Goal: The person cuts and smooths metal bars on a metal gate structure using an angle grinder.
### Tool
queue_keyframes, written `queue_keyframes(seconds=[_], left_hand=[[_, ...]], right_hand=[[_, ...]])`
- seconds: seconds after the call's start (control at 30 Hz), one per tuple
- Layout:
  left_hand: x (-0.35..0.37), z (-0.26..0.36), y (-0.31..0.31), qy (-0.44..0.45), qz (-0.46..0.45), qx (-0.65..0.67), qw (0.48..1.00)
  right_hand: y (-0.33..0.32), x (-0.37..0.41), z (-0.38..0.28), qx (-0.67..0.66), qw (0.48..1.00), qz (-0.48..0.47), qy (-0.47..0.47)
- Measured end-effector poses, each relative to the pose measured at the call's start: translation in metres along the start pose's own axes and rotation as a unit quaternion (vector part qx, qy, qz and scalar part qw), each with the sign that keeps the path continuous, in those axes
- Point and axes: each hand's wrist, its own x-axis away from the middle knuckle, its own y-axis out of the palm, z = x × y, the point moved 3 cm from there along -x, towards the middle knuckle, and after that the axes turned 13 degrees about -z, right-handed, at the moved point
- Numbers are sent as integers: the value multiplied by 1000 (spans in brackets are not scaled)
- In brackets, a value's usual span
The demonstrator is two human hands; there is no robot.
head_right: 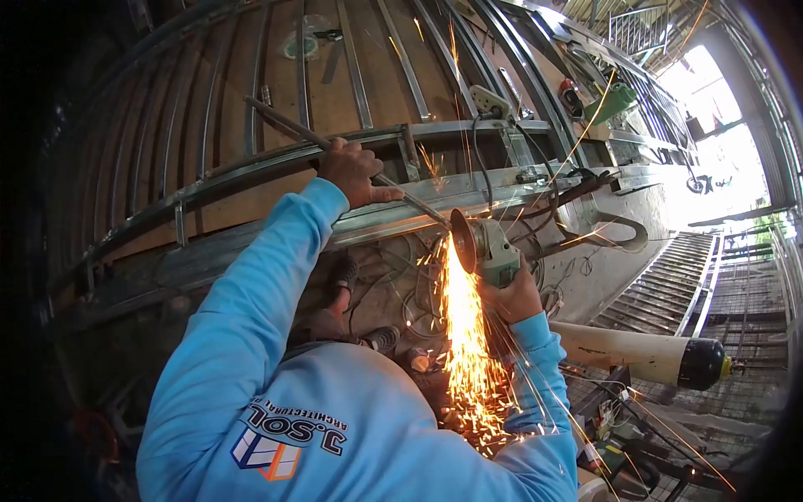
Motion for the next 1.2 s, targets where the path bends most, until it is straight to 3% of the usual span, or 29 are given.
queue_keyframes(seconds=[0.07,0.37,0.47,0.67,0.7,0.73,0.8,1.13,1.2], left_hand=[[-1,0,1,0,-2,0,1000],[-1,0,1,4,-7,4,1000],[-1,0,2,7,1,3,1000],[0,1,0,10,16,-32,999],[-1,0,3,14,27,-29,999],[1,1,2,20,39,-23,999],[0,0,2,14,18,-23,999],[2,1,-2,8,17,-7,1000],[1,3,-2,14,7,-5,1000]], right_hand=[[2,0,10,-56,998,-8,-3],[1,5,-5,73,997,7,-39],[4,8,-11,1,1000,1,-22],[4,3,18,-11,999,-2,-53],[4,9,-7,68,997,14,-28],[9,1,-2,-16,997,1,-69],[2,5,0,60,997,22,-45],[0,7,-14,63,998,-6,-9],[1,-7,52,43,996,30,-74]])
